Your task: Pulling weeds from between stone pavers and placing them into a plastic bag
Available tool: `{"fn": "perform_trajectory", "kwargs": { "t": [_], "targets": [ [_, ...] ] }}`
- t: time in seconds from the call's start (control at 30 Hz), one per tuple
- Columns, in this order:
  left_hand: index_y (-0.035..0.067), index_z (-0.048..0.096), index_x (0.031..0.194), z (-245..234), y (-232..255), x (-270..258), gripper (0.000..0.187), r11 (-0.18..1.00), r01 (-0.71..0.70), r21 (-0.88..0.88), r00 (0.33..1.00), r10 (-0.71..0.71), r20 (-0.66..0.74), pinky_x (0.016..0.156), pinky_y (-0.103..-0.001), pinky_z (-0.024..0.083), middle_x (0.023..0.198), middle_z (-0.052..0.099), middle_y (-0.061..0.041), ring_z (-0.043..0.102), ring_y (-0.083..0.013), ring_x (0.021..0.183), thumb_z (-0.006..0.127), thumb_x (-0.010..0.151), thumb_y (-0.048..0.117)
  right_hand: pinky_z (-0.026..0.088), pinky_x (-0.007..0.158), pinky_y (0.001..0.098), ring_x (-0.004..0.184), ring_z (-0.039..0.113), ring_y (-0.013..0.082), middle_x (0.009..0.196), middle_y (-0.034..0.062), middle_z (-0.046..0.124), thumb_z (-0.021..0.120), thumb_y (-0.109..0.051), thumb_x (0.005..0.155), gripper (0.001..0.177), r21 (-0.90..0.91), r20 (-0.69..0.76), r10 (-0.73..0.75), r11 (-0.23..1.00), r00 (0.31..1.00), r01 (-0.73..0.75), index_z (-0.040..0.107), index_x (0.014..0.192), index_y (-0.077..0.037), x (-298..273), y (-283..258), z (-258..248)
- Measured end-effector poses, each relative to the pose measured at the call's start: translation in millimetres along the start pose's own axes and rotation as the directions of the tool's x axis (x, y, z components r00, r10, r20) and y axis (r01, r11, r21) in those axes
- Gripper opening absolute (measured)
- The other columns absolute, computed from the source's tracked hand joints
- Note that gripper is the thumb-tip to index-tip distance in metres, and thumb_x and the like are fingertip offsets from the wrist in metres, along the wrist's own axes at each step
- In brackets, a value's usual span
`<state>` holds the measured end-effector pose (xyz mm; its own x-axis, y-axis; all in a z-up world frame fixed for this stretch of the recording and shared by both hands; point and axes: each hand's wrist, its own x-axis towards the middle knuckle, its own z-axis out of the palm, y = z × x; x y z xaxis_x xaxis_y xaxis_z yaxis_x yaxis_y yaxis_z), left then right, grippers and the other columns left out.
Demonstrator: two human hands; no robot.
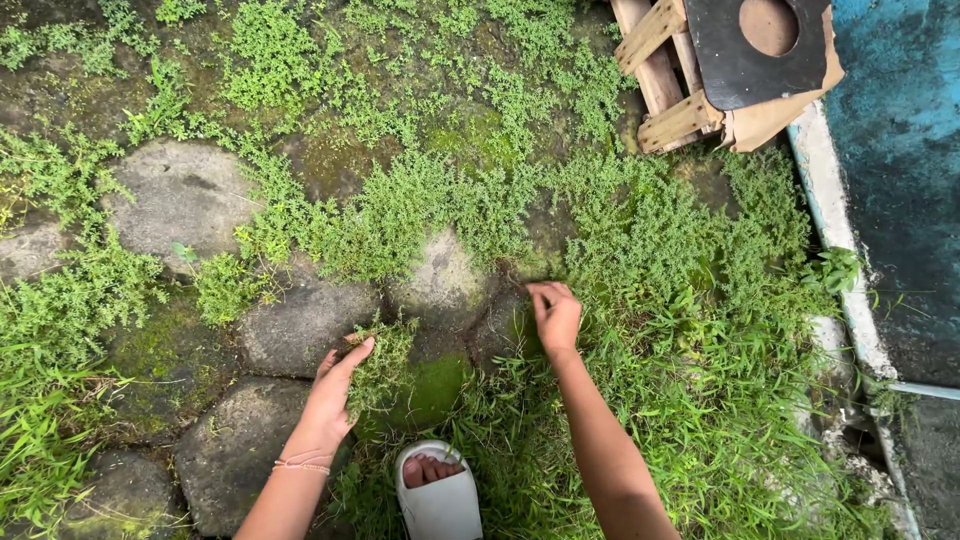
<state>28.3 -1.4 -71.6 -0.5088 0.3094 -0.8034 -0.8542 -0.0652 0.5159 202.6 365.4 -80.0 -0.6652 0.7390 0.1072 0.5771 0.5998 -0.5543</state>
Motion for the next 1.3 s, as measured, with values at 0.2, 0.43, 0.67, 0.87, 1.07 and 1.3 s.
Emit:
{"fn": "perform_trajectory", "kwargs": {
  "t": [0.2,0.43,0.67,0.87,1.07,1.3],
  "targets": [
    [0.003,0.060,0.114,-6.5,-5.9,12.4,0.041,0.999,-0.011,-0.040,1.000,0.011,-0.005,0.078,-0.047,0.056,0.105,0.062,-0.014,0.065,-0.0278,0.098,0.083,0.083,0.016,0.054,0.084,0.0391,0.089,0.072,0.0261,0.091,0.0074,0.077,0.077,-0.007,0.085,0.015,0.176,-0.114,0.166,0.974,0.979,-0.145,0.081,0.093,-0.019,-0.2,-2.3,-20.8],
    [0.003,0.060,0.119,-9.2,-5.0,11.7,0.045,1.000,-0.013,-0.017,1.000,0.013,-0.012,0.081,-0.049,0.056,0.108,0.063,-0.015,0.066,-0.0289,0.102,0.083,0.083,0.018,0.054,0.084,0.0403,0.091,0.071,0.0299,0.091,0.0078,0.075,0.077,-0.009,0.085,0.016,0.085,-0.173,0.290,0.957,0.941,-0.279,0.081,0.095,-0.020,1.3,-7.8,-27.1],
    [0.005,0.061,0.118,-17.7,-6.9,18.1,0.044,0.999,-0.004,-0.041,1.000,0.004,-0.016,0.076,-0.047,0.058,0.104,0.065,-0.013,0.068,-0.0279,0.095,0.084,0.083,0.017,0.029,0.116,0.0633,0.142,0.035,0.0405,0.150,0.0142,0.041,0.079,-0.045,0.083,0.056,-0.259,0.249,0.242,0.950,0.938,-0.176,0.062,0.135,-0.031,5.8,-73.8,-59.5],
    [0.004,0.061,0.120,-18.4,-5.6,15.8,0.045,0.999,0.002,-0.034,1.000,-0.003,-0.014,0.076,-0.049,0.057,0.105,0.065,-0.016,0.068,-0.0295,0.095,0.083,0.083,0.017,0.052,0.102,0.0393,0.112,0.062,0.0259,0.116,0.0054,0.072,0.079,-0.005,0.080,0.036,-0.291,0.128,0.082,0.956,0.988,-0.041,0.076,0.113,-0.019,-10.8,-1.1,-39.8],
    [0.003,0.060,0.114,-17.0,-3.3,15.4,0.043,0.999,-0.014,-0.048,1.000,0.013,-0.027,0.075,-0.050,0.057,0.103,0.065,-0.016,0.067,-0.0295,0.095,0.084,0.082,0.017,0.056,0.093,0.0367,0.091,0.071,0.0218,0.101,0.0094,0.077,0.077,0.004,0.083,0.031,0.000,-0.119,0.388,0.921,0.914,-0.390,0.080,0.105,-0.017,-9.4,22.3,-50.0],
    [0.002,0.060,0.113,-15.1,-1.8,11.4,0.041,0.999,-0.027,-0.042,0.999,0.025,-0.034,0.076,-0.047,0.056,0.102,0.065,-0.015,0.067,-0.0271,0.094,0.084,0.083,0.016,0.053,0.092,0.0380,0.098,0.068,0.0266,0.104,0.0210,0.073,0.073,0.017,0.075,0.038,0.357,-0.316,0.562,0.817,0.764,-0.453,0.079,0.103,-0.008,-24.3,33.0,-66.4]
  ]
}}
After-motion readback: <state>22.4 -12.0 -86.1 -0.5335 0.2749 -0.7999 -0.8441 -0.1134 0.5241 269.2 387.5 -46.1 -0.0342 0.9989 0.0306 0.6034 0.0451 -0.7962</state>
